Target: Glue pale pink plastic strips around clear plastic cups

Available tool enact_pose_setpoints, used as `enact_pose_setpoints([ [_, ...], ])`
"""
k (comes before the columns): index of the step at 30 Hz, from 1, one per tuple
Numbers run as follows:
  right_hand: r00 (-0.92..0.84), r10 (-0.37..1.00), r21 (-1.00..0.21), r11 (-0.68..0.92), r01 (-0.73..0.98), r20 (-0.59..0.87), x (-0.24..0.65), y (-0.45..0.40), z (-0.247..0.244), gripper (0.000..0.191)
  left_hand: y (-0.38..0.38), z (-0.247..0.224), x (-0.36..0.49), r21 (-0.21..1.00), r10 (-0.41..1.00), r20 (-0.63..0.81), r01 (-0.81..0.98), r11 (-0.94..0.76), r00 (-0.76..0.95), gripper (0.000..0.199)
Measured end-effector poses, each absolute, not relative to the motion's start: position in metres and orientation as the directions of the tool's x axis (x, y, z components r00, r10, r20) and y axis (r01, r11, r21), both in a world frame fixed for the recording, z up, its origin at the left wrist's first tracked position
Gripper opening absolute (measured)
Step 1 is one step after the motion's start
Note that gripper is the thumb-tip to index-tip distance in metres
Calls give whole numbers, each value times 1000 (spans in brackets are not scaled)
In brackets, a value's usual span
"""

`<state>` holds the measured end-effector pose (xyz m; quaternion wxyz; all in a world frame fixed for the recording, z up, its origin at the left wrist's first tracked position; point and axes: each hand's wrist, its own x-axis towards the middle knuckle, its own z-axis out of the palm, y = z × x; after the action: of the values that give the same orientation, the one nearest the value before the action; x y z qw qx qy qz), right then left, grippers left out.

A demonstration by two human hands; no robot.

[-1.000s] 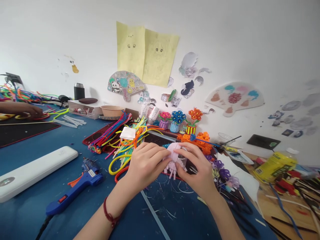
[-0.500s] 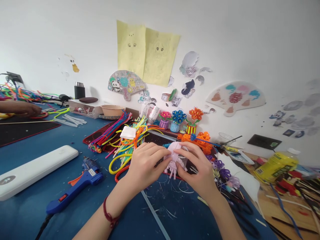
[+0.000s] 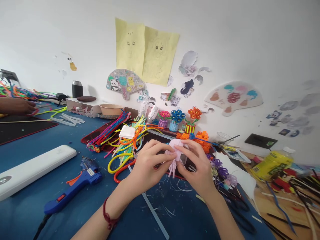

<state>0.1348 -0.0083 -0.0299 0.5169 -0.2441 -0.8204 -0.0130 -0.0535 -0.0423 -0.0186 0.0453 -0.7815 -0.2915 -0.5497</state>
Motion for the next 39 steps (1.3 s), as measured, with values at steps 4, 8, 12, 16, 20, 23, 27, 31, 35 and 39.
enact_pose_setpoints([
  [4,-287,402,-228,842,489,870,141,-3,-31,30,-41,-16,-57,423,547,826,495,-759,133,19],
  [8,-149,454,-295,760,579,878,150,5,-32,23,-31,-24,-61,532,791,609,708,-465,62,20],
  [12,-138,485,-314,731,606,864,157,13,-37,20,-21,-34,-58,459,889,437,816,-350,136,20],
  [16,-204,513,-276,707,651,834,162,22,-46,29,-6,-34,-44,344,951,273,908,-239,146,15],
  [20,-198,581,-310,656,689,789,166,30,-54,57,16,-34,-26,273,983,94,945,-179,159,24],
  [23,-205,627,-363,652,666,752,166,33,-59,73,27,-37,-18,277,989,21,950,-145,145,30],
  [27,-248,635,-369,675,639,731,163,35,-63,80,29,-39,-21,361,995,-6,929,-87,95,30],
  [31,-242,647,-384,668,637,723,160,34,-65,83,29,-36,-33,517,999,6,855,-35,38,28],
  [35,-246,662,-406,666,626,708,157,32,-64,80,35,-34,-45,722,1000,24,692,-4,-19,26],
  [39,-204,632,-413,682,603,747,156,30,-63,64,42,-35,-53,897,999,9,442,13,-48,25],
])
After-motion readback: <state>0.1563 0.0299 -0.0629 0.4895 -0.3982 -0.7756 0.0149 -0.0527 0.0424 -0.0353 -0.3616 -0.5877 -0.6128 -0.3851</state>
